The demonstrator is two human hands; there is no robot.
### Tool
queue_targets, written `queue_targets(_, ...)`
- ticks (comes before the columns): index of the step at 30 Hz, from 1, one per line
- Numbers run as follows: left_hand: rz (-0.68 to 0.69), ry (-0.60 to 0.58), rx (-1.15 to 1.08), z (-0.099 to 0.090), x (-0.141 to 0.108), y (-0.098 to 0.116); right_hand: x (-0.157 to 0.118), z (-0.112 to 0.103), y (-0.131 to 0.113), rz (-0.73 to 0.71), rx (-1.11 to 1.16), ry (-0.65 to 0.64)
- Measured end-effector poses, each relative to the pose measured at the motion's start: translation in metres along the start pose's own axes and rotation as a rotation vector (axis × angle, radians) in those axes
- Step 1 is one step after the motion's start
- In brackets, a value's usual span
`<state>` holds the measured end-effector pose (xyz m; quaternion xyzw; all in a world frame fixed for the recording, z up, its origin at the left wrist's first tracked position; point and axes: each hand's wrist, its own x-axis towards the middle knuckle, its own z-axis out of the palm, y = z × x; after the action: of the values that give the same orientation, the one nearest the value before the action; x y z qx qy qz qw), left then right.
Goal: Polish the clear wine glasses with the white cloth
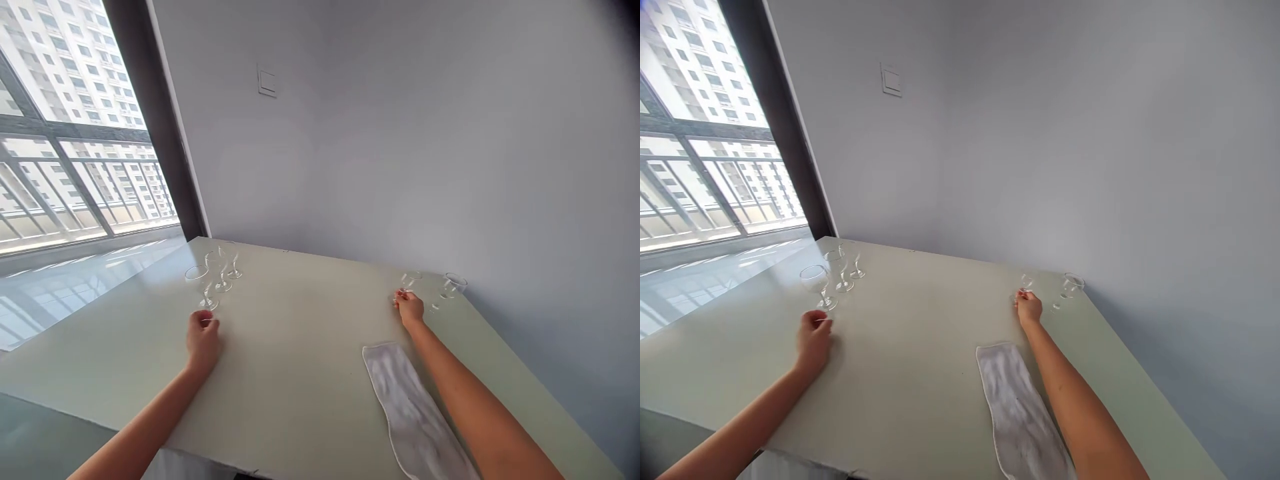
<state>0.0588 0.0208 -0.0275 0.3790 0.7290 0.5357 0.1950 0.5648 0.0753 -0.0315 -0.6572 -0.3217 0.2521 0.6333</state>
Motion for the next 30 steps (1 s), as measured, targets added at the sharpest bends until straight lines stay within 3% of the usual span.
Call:
queue_targets(4, 0.107, -0.519, -0.075, 0.044, -0.057, 0.035, -0.053, 0.042, -0.007, 0.019, 0.014, -0.225)
queue_targets(6, 0.158, -0.696, -0.036, 0.073, -0.081, 0.055, -0.083, 0.064, -0.013, 0.033, 0.014, -0.354)
queue_targets(8, 0.207, -0.755, -0.010, 0.103, -0.100, 0.071, -0.110, 0.085, -0.018, 0.046, 0.011, -0.478)
queue_targets(10, 0.233, -0.742, 0.027, 0.128, -0.115, 0.081, -0.134, 0.100, -0.024, 0.052, 0.010, -0.575)
queue_targets(14, 0.256, -0.659, 0.065, 0.156, -0.128, 0.083, -0.159, 0.105, -0.030, 0.039, 0.000, -0.669)
queue_targets(16, 0.271, -0.632, 0.077, 0.159, -0.130, 0.081, -0.156, 0.090, -0.031, 0.021, -0.018, -0.658)
queue_targets(18, 0.275, -0.632, 0.105, 0.157, -0.132, 0.078, -0.140, 0.063, -0.030, -0.002, -0.039, -0.568)
queue_targets(25, 0.299, -0.683, 0.158, 0.154, -0.140, 0.078, -0.030, -0.069, -0.016, 0.008, -0.096, 0.138)
queue_targets(27, 0.314, -0.688, 0.166, 0.155, -0.140, 0.078, -0.001, -0.091, -0.010, 0.034, -0.100, 0.240)
queue_targets(30, 0.325, -0.687, 0.181, 0.155, -0.140, 0.079, 0.028, -0.097, -0.004, 0.055, -0.085, 0.268)
